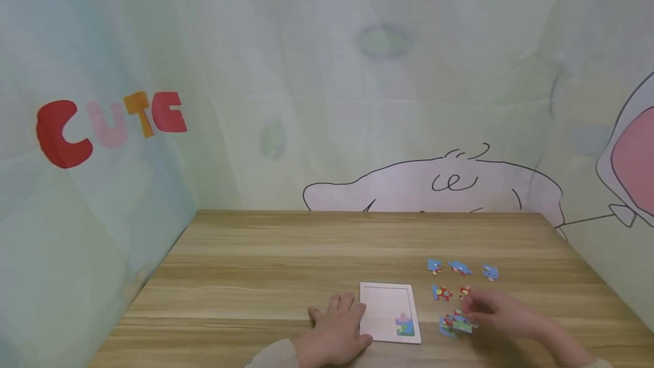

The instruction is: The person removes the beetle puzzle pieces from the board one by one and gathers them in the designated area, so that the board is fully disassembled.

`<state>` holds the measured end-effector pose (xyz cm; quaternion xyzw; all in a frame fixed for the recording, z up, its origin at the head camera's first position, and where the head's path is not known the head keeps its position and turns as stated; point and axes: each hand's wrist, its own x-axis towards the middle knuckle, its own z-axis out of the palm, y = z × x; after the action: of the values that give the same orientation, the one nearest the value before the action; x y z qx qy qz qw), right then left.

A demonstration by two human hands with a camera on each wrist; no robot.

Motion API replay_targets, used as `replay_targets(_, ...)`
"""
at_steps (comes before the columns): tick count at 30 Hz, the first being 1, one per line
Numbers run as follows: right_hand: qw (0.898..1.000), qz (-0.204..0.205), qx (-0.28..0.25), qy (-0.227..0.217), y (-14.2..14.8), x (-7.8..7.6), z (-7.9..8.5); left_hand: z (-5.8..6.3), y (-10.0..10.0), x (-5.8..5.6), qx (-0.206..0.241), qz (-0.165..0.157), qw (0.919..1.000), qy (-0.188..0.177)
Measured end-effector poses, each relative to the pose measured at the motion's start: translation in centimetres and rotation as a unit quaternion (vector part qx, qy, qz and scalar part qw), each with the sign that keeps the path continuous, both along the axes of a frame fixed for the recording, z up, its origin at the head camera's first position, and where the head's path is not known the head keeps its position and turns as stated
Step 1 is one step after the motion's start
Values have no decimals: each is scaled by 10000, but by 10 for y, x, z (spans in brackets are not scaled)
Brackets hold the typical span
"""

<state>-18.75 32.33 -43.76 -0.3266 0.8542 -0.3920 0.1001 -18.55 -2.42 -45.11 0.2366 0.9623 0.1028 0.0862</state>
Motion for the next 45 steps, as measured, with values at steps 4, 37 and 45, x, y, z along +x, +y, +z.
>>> replay_targets(4,9997,-114,-13,-192,9,1,0,0,0,0,-14,-7,10000,-3)
replay_targets(37,9913,-846,800,-619,29,10,-8,1,2,2,-114,3,9998,183)
replay_targets(45,9902,-889,897,-604,29,8,-9,2,1,1,-92,-31,9999,114)
